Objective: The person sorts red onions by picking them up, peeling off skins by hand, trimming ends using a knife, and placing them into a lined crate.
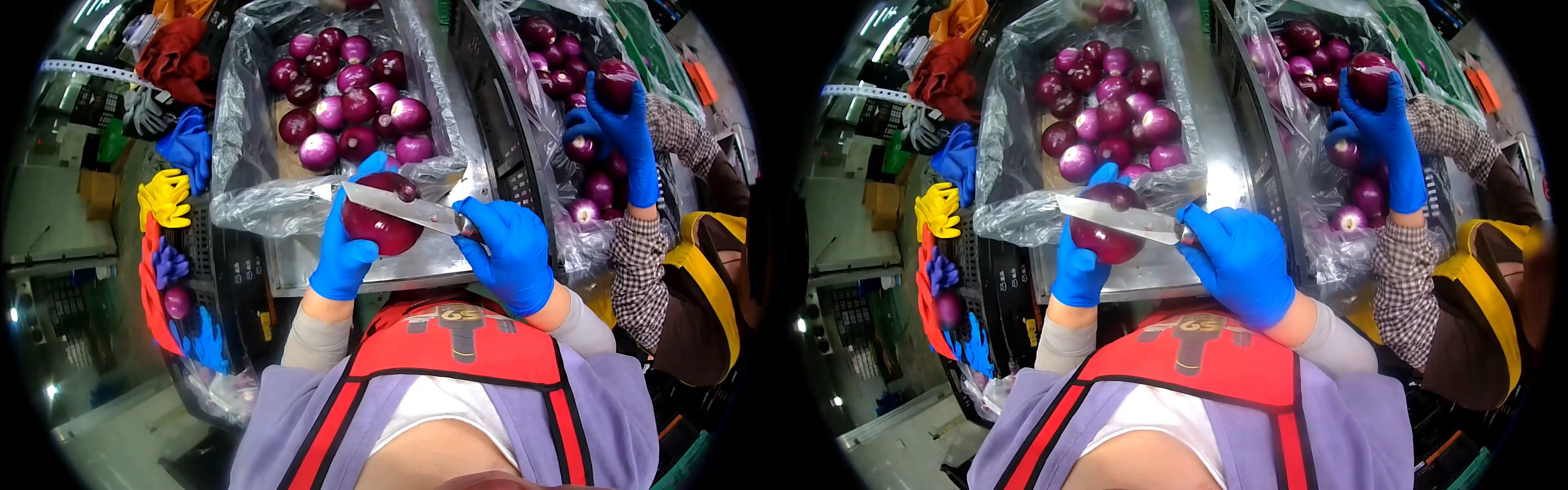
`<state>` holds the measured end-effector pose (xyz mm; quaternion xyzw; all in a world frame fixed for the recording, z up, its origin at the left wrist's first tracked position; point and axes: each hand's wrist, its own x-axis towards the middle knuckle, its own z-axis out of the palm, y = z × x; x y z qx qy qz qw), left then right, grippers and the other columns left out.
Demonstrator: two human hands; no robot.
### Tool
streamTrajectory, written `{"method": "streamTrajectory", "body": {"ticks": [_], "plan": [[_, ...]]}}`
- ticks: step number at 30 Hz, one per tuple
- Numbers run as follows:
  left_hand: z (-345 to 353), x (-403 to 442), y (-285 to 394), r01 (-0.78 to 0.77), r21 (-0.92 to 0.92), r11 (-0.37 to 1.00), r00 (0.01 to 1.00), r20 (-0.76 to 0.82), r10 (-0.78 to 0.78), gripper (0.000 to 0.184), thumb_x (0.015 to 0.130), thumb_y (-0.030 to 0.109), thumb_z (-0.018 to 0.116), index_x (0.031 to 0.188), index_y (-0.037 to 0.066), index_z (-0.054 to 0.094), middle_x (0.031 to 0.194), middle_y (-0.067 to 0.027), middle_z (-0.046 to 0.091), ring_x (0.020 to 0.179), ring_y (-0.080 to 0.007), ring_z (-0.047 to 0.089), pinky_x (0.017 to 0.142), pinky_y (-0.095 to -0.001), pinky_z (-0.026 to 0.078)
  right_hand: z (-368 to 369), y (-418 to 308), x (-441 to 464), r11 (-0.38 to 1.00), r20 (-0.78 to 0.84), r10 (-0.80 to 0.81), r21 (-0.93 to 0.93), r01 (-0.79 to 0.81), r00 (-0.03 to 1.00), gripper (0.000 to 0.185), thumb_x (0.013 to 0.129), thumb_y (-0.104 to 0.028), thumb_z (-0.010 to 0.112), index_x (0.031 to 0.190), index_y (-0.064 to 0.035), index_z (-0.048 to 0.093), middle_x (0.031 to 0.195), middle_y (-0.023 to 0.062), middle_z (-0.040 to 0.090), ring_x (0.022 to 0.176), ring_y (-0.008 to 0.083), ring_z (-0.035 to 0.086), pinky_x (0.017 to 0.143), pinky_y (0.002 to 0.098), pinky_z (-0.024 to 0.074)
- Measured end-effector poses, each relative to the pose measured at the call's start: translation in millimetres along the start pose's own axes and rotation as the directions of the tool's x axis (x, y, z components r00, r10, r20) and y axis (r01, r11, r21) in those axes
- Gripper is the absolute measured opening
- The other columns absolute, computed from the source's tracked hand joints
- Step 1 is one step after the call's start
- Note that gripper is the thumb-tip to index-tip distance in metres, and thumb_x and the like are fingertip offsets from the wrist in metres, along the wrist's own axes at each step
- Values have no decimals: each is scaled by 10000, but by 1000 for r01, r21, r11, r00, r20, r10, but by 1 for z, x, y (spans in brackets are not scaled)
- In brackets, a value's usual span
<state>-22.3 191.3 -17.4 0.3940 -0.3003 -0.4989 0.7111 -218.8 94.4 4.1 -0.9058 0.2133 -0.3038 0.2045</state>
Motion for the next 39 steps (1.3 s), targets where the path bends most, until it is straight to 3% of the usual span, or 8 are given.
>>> {"method": "streamTrajectory", "body": {"ticks": [14,17,19,22,27,29,34,39], "plan": [[-13,5,-3,300,-279,912,949,186,-255,1042,639,625,731,1388,21,333,1303,-174,480,1193,-344,504,880,-504,527,-6,-4,3,999,11,-34,-26,34,999,454,736,-152,713,1161,-77,572,776,50,552,682,226,556,588,355,421],[-20,6,-9,404,-351,845,910,249,-332,1083,660,774,577,1352,-29,355,1273,-201,482,1188,-408,487,805,-576,532,-6,-6,5,998,3,-52,-40,53,999,453,739,-152,712,1164,-75,573,777,54,545,683,226,552,588,356,419],[-20,3,-11,399,-512,761,916,255,-309,1087,652,669,699,1419,23,281,1339,-175,460,1199,-355,496,825,-493,557,-5,-6,4,997,4,-59,-57,59,998,451,741,-151,711,1164,-75,575,776,55,542,683,226,550,587,357,419],[-8,0,-3,310,-273,911,937,251,-243,1136,625,657,730,1431,20,245,1340,-170,457,1170,-336,523,736,-436,594,-4,-4,2,996,-17,-44,-79,43,999,448,741,-150,713,1160,-75,576,779,56,539,684,227,547,584,359,418],[-22,-1,-17,363,-377,852,913,325,-245,1149,639,617,745,1441,8,193,1361,-163,432,1071,-300,590,577,-384,606,-3,-3,-2,998,-5,-39,-51,39,999,447,736,-150,717,1154,-78,576,776,53,537,693,227,551,586,360,419],[-25,2,-20,460,-635,621,865,478,-152,811,775,561,635,1351,54,375,1373,-154,421,1170,-360,508,746,-444,567,-1,-5,-1,998,-11,-38,-60,37,999,442,733,-151,719,1147,-80,579,772,50,534,690,224,550,586,358,420],[-26,-1,-27,377,-451,809,923,258,-286,1061,705,739,568,1400,-12,286,1340,-180,448,1109,-317,563,518,-369,608,0,-13,5,999,14,-42,-35,42,999,487,729,-159,721,1188,-91,573,755,40,520,664,209,533,574,348,415],[-41,-3,-47,407,-478,778,912,259,-318,1008,745,765,467,1391,4,332,1361,-202,433,1205,-343,489,838,-479,542,1,-20,9,998,9,-20,-63,21,1000,533,674,-98,735,1188,-88,595,753,20,593,668,214,572,587,357,418]]}}
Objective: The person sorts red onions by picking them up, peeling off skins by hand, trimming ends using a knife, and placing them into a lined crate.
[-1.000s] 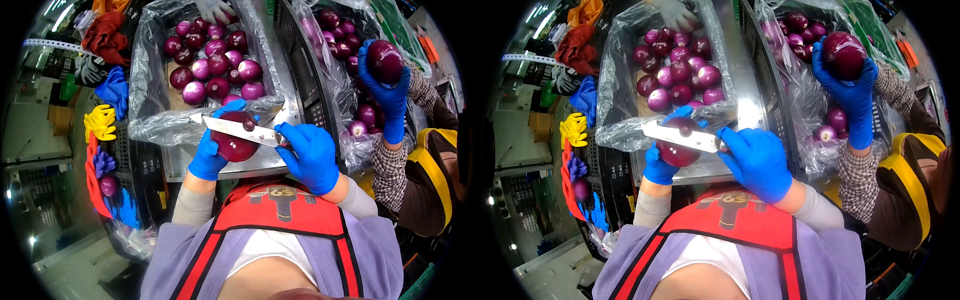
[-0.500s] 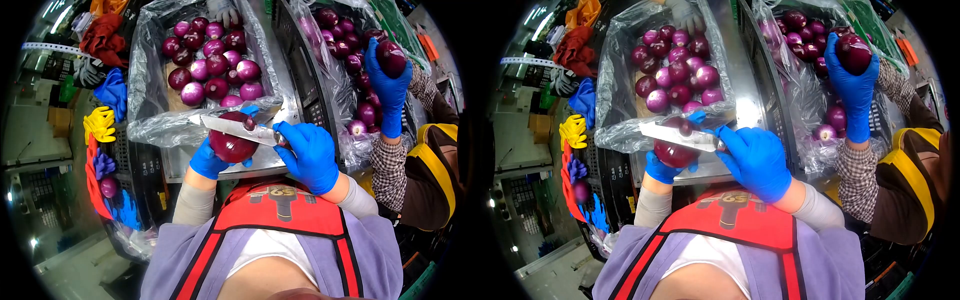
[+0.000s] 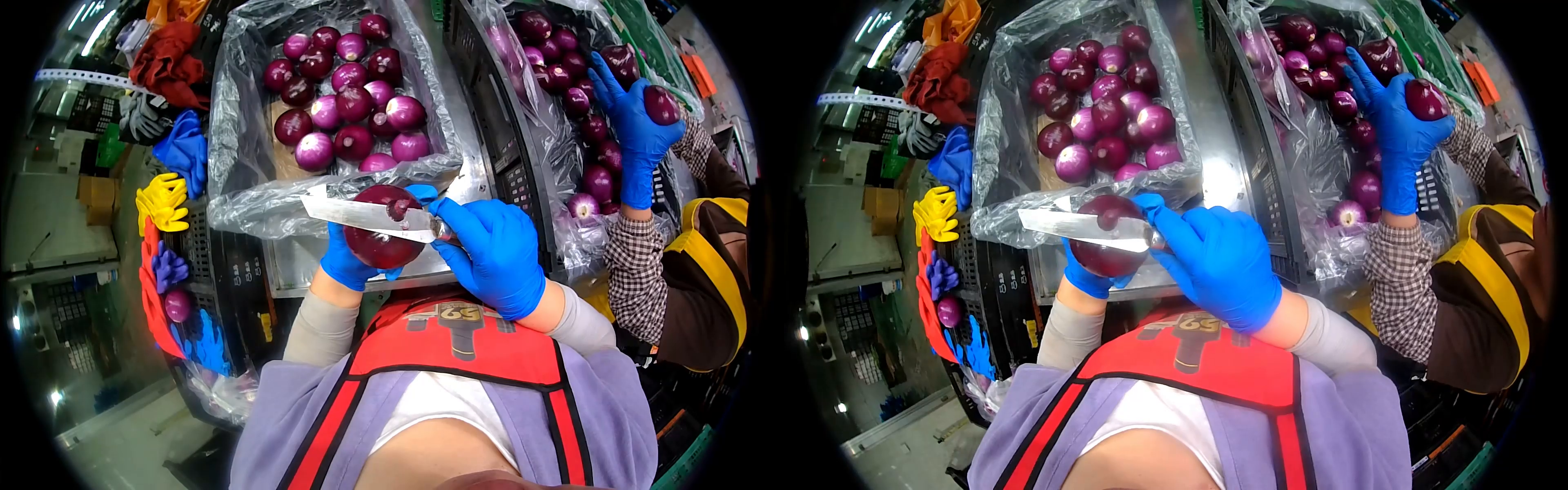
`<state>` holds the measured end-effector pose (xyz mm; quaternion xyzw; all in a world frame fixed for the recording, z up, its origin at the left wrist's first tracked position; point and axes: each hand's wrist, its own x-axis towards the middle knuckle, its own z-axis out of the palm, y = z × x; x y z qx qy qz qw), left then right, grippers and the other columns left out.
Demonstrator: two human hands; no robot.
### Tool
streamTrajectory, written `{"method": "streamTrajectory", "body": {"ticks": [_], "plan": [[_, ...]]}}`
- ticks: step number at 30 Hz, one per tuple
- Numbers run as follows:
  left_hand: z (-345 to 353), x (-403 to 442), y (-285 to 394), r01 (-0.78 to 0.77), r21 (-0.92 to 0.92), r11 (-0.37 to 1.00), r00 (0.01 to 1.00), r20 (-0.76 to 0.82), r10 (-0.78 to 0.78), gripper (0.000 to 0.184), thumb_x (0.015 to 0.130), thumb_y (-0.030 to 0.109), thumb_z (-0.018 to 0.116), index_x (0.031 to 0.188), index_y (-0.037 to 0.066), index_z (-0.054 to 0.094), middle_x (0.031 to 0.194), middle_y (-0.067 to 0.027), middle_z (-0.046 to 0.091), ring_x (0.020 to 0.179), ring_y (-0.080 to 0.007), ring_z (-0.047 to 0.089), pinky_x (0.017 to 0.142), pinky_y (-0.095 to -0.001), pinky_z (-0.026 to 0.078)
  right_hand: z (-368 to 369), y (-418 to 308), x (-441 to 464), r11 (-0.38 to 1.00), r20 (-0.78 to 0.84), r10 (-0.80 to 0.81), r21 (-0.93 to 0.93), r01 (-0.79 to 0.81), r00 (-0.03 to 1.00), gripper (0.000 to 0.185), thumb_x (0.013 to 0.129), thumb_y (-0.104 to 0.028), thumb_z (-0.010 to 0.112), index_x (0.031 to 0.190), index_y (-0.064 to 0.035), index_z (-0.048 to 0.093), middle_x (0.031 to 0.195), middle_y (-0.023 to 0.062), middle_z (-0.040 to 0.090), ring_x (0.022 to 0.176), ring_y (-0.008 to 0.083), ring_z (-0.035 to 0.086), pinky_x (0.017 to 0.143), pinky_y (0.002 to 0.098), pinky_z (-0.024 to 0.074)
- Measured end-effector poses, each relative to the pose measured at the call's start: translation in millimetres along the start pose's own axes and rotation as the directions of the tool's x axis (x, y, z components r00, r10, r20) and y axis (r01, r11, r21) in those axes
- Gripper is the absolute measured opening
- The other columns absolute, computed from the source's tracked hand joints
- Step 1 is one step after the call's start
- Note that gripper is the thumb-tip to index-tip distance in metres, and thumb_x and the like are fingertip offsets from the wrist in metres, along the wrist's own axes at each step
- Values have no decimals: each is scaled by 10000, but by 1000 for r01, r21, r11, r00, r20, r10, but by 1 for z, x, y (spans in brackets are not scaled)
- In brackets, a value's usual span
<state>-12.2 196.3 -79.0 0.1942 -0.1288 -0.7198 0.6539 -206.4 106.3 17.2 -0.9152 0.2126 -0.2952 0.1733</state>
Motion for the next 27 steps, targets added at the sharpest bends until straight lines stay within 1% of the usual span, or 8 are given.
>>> {"method": "streamTrajectory", "body": {"ticks": [6,9,12,15,18,21,24,27], "plan": [[0,5,-3,-23,-249,968,993,102,50,837,830,669,428,1355,19,386,1360,-191,449,1225,-327,474,996,-488,413,0,-2,-2,999,-5,-45,1,45,999,495,727,-163,725,1196,-96,581,769,37,536,660,211,535,570,351,417],[-24,-2,-3,-226,549,805,974,114,195,676,904,587,338,1302,51,450,1340,-183,482,1122,-367,532,925,-468,441,-4,4,-2,992,-95,27,126,-15,995,438,726,-127,723,1143,-87,595,793,55,578,680,238,571,594,361,444],[-7,-1,7,-9,-385,923,999,36,24,867,841,729,244,1328,36,431,1311,-220,502,943,-435,620,833,-501,508,-5,12,-4,970,-124,206,159,-185,971,425,726,-68,718,1133,-93,597,776,68,600,658,255,587,588,363,457],[-8,-6,6,-9,-394,919,999,34,25,858,846,716,259,1335,28,415,1308,-219,506,902,-420,635,831,-509,510,-2,17,-8,974,-125,172,170,-150,977,426,725,-54,719,1131,-96,596,780,83,598,650,258,587,580,349,458],[2,-9,7,-17,778,628,980,-113,167,815,855,683,302,1353,44,395,1320,-212,497,964,-391,624,867,-521,496,-4,13,-13,950,-53,220,239,-202,974,362,781,-53,686,1129,-86,592,792,75,608,634,202,587,583,318,457],[-13,-1,15,-48,-329,943,991,100,86,764,845,623,430,1386,89,361,1358,-175,469,1088,-359,577,896,-510,493,10,16,-37,540,181,510,693,-477,841,287,844,-57,633,1127,-67,587,833,61,621,670,125,575,607,290,451],[22,-2,40,-189,-292,938,980,-2,197,943,705,561,716,1408,71,323,1393,-183,412,1265,-314,445,963,-467,473,41,29,-75,404,238,524,776,-485,817,242,881,-61,590,1123,-55,585,882,52,626,705,94,549,634,273,446],[29,-2,59,-304,429,850,872,-233,430,931,661,468,782,1399,105,345,1351,-121,461,1203,-299,505,956,-428,484,57,49,-102,860,295,320,308,-406,900,321,814,-160,665,1115,-83,583,838,128,597,740,292,593,656,374,477]]}}
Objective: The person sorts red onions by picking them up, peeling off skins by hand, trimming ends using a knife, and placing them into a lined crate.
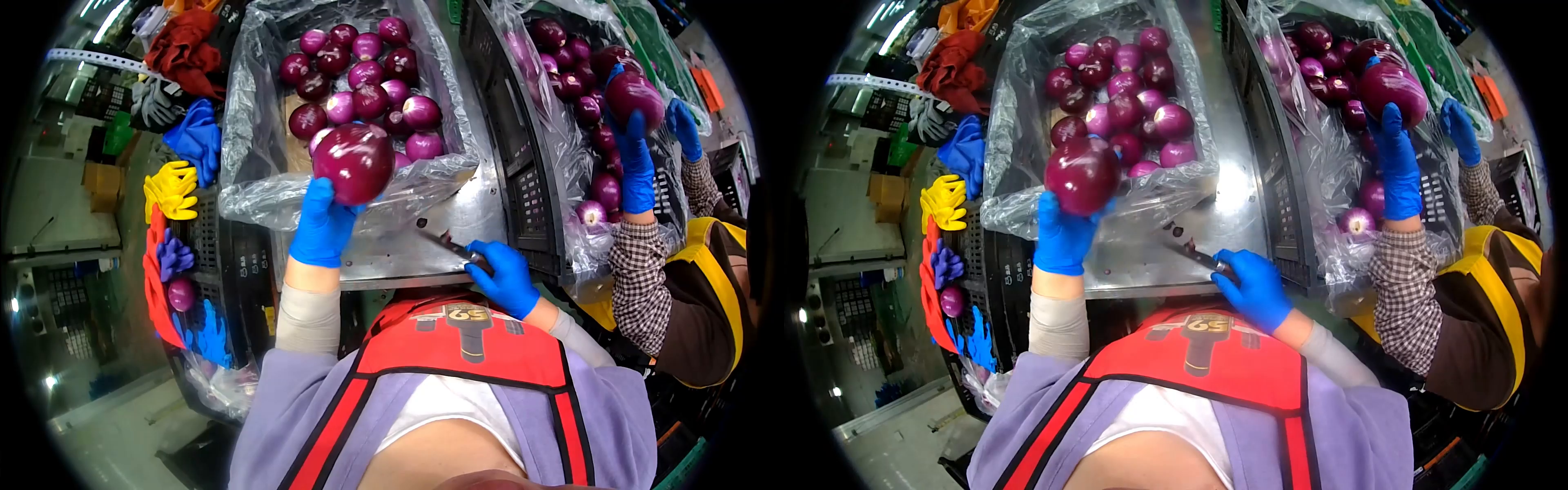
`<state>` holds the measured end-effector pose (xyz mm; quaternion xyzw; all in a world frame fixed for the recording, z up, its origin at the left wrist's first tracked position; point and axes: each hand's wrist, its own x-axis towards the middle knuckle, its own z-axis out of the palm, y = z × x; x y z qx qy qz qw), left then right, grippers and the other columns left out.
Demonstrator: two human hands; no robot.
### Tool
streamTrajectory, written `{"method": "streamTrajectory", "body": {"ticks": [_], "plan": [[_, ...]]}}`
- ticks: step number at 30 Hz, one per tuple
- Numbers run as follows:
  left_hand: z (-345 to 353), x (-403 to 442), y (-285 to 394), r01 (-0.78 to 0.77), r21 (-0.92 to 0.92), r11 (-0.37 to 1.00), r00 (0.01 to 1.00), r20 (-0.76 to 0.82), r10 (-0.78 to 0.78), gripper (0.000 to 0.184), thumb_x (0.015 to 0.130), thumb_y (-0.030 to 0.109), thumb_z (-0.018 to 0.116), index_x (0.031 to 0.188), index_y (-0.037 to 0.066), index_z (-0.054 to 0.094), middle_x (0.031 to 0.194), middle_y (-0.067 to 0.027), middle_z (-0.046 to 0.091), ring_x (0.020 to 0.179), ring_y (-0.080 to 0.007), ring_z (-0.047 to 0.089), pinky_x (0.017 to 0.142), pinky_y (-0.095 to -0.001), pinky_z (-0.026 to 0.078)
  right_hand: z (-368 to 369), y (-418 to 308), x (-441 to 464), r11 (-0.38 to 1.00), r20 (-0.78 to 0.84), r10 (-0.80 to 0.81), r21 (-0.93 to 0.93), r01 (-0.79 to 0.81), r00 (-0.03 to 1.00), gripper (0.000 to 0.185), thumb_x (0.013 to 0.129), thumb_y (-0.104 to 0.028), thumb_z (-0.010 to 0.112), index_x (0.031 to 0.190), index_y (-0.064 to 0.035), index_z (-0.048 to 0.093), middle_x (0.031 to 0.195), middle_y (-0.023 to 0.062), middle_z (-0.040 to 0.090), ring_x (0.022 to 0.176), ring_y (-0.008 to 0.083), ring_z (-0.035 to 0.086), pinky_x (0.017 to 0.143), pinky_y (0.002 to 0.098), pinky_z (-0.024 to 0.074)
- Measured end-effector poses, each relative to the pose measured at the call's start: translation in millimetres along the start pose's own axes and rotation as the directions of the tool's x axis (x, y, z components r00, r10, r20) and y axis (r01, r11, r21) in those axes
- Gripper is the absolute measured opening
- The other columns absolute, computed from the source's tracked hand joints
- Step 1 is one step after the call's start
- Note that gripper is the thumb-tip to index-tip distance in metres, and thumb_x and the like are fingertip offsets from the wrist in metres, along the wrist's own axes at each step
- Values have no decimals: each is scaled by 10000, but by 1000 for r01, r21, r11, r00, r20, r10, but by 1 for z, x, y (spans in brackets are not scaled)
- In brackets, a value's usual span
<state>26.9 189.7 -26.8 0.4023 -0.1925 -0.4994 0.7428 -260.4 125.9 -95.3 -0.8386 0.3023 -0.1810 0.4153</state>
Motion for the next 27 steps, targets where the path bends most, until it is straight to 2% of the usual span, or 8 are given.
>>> {"method": "streamTrajectory", "body": {"ticks": [5,7,12,17,19,21,25,27], "plan": [[22,18,11,-296,465,834,955,125,269,926,586,216,875,1354,58,382,1301,-107,481,1163,-237,518,986,-381,449,31,42,4,962,19,6,-272,0,1000,392,782,-201,674,1142,-96,561,886,141,605,813,335,598,674,434,477],[27,21,6,-479,676,561,864,247,440,923,582,190,873,1350,55,380,1336,-112,455,1170,-239,514,991,-365,441,34,40,15,941,-11,-24,-337,19,1000,431,774,-201,676,1170,-97,543,945,145,608,875,332,593,708,433,478],[55,18,18,-474,777,414,868,333,369,936,573,124,854,1364,48,360,1358,-117,422,1235,-252,451,1055,-379,371,11,-1,23,997,280,2,-69,18,960,478,772,-207,695,1196,-60,532,1129,166,585,971,328,594,819,416,489],[70,16,23,-526,800,289,840,437,322,956,557,145,865,1358,23,356,1360,-140,426,1243,-259,447,1068,-384,352,-31,-54,44,905,203,-41,422,-50,978,621,822,-259,695,1343,-47,430,1247,103,546,1084,202,558,898,359,457],[79,13,22,-549,790,273,831,480,279,972,548,157,870,1361,17,356,1373,-149,419,1246,-262,447,1072,-387,349,-34,-64,61,740,-37,56,673,-17,998,747,814,-290,711,1422,-91,324,1291,94,501,1126,209,535,931,353,445],[84,13,12,-573,765,295,819,516,252,1007,538,184,878,1379,11,350,1392,-161,414,1252,-265,450,1068,-386,351,-36,-68,77,393,72,124,913,-115,990,740,850,-225,681,1448,-91,266,1297,122,489,1114,195,519,907,323,432],[94,7,2,-581,779,236,814,549,191,1030,536,225,884,1394,10,357,1406,-158,421,1256,-267,458,1059,-385,358,-24,-82,78,-128,199,27,973,-194,980,740,875,-374,630,1442,-76,259,1363,129,445,1202,241,496,1014,397,412],[97,8,1,-605,773,190,796,581,173,1033,535,243,887,1394,12,363,1407,-150,427,1254,-269,461,1055,-385,361,-17,-77,79,-151,174,73,975,-162,982,711,888,-448,576,1422,-72,297,1358,142,457,1219,267,493,1045,436,396]]}}
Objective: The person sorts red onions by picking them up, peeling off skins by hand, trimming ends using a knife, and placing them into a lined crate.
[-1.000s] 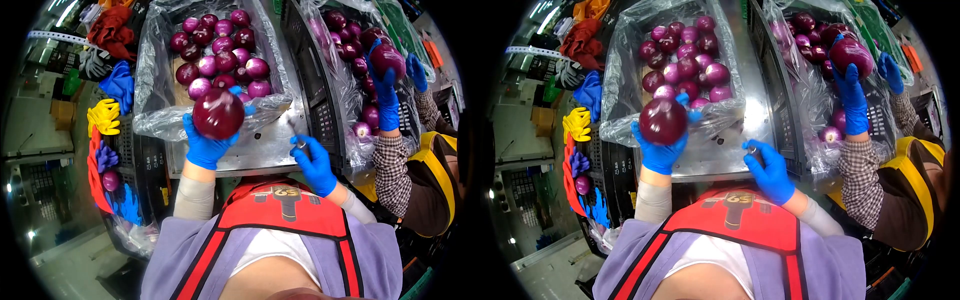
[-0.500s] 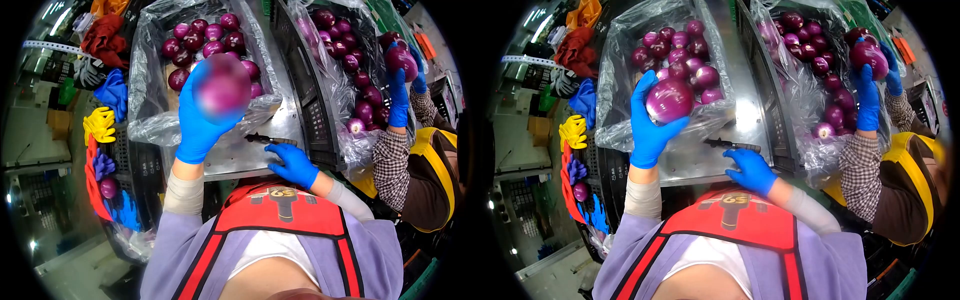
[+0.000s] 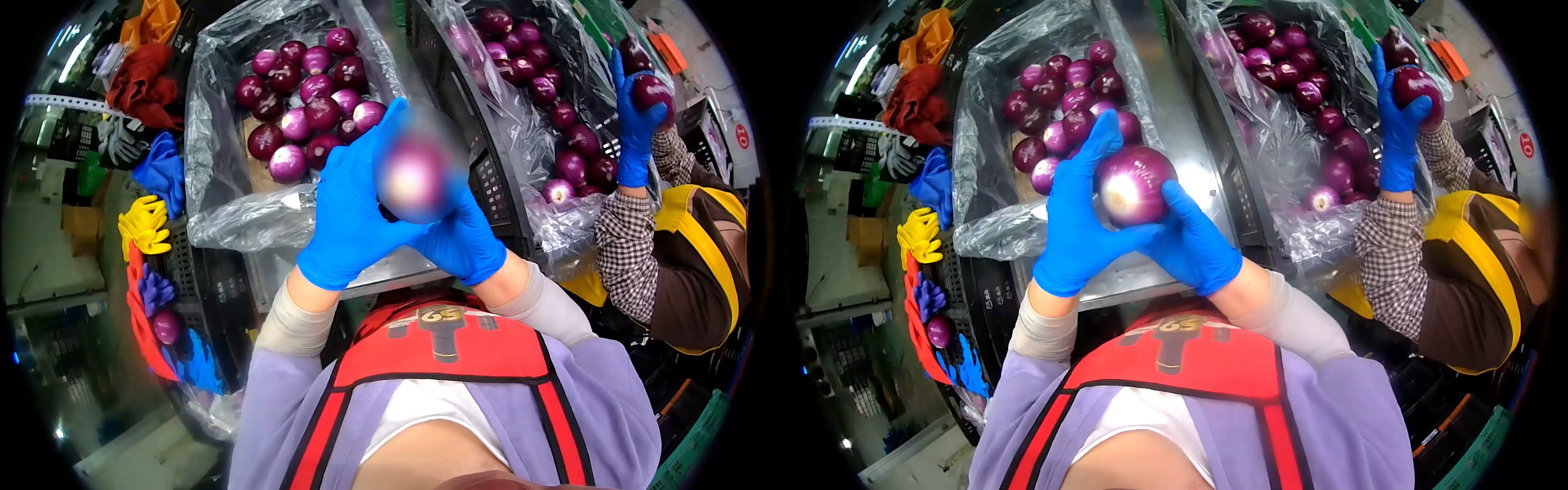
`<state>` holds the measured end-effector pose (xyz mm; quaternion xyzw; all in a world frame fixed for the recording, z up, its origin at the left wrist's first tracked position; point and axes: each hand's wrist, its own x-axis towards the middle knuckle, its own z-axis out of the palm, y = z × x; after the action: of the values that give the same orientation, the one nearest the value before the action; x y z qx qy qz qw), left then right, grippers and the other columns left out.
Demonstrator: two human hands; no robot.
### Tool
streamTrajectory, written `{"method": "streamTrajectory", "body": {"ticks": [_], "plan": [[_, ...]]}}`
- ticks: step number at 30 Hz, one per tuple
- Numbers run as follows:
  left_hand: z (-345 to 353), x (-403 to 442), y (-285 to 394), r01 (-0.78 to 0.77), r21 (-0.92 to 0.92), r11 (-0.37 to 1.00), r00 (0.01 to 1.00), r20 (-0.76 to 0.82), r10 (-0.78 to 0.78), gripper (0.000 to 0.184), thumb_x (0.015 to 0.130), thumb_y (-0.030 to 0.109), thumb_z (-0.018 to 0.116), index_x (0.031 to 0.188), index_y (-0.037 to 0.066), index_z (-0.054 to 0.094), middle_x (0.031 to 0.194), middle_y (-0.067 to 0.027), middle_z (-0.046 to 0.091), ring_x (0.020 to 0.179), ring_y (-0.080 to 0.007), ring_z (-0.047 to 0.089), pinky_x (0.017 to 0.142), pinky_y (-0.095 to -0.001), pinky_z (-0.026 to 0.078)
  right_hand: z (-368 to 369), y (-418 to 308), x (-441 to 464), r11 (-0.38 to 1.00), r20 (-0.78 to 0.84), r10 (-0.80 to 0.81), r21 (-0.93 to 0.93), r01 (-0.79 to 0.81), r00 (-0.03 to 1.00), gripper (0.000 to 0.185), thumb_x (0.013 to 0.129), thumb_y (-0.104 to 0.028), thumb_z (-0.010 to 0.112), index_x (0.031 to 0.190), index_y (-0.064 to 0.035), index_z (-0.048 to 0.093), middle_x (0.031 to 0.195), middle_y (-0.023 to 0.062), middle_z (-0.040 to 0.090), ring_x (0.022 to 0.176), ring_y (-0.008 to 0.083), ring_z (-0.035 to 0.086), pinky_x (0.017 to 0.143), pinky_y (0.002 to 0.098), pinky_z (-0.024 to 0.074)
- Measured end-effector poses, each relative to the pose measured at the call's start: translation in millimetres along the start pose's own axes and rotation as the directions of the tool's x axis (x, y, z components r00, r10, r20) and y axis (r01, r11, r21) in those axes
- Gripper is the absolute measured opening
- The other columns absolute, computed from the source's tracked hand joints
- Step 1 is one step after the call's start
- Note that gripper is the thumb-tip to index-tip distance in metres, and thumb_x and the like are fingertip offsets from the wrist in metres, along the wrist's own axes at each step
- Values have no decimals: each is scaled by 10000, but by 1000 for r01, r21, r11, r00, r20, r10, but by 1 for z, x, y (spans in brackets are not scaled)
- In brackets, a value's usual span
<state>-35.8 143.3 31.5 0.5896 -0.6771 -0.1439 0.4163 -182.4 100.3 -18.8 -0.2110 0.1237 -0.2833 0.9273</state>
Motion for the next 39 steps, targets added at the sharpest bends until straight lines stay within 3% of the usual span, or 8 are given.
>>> {"method": "streamTrajectory", "body": {"ticks": [2,10,18,20,21,28,36,39], "plan": [[0,1,-3,5,-63,998,999,36,-3,1046,518,268,893,1393,16,377,1414,-142,428,1250,-270,465,1045,-387,369,-9,4,1,944,31,99,312,-104,995,689,893,-488,545,1403,-72,340,1337,148,477,1216,283,493,1037,437,401],[-3,7,1,-32,99,995,995,100,22,1040,516,329,873,1400,59,397,1351,-114,492,1141,-277,496,1018,-391,374,-10,10,-5,877,20,198,443,-186,980,714,873,-592,498,1377,-98,387,1360,132,451,1225,289,470,1031,447,397],[-29,19,-41,-154,-135,979,988,-48,149,970,561,188,882,1380,43,382,1424,-125,402,1292,-260,412,1080,-386,339,-8,-11,-31,985,68,113,-136,-103,991,733,943,-545,396,1493,-134,138,1373,207,430,1218,274,485,988,389,404],[-64,36,-58,-98,-69,993,983,-164,85,957,600,177,866,1396,43,352,1370,-131,437,1247,-245,444,1051,-373,378,-1,-40,-44,959,139,10,-283,30,990,825,900,-444,549,1494,-90,99,1326,242,480,1132,290,554,970,374,420],[-83,42,-73,41,-234,971,992,-103,-66,933,632,139,843,1406,44,330,1347,-119,446,1198,-231,482,1018,-348,413,-5,-57,-50,922,179,-40,-372,105,983,832,884,-430,579,1483,-64,132,1294,237,512,1103,281,574,957,364,429],[-138,39,-215,368,647,668,816,120,-565,777,501,398,798,1145,35,560,1100,-233,611,1036,-385,587,877,-423,485,-25,-147,-42,433,62,-528,-838,331,847,547,917,-197,553,1383,15,362,1161,146,612,1013,169,589,904,276,437],[-121,-4,-247,335,826,453,493,255,-832,615,502,350,801,981,-9,656,1038,-227,651,991,-344,630,836,-389,509,-90,-220,-5,135,-37,-599,-989,55,800,473,858,-252,668,1263,-47,536,915,20,640,831,63,573,733,207,449],[-115,-2,-249,363,832,418,381,277,-882,745,488,382,822,1085,-11,613,1113,-223,631,1038,-344,614,877,-392,497,-147,-248,27,-147,-27,-686,-974,-175,727,559,803,-371,690,1237,-42,563,1000,137,675,899,211,644,800,323,492]]}}
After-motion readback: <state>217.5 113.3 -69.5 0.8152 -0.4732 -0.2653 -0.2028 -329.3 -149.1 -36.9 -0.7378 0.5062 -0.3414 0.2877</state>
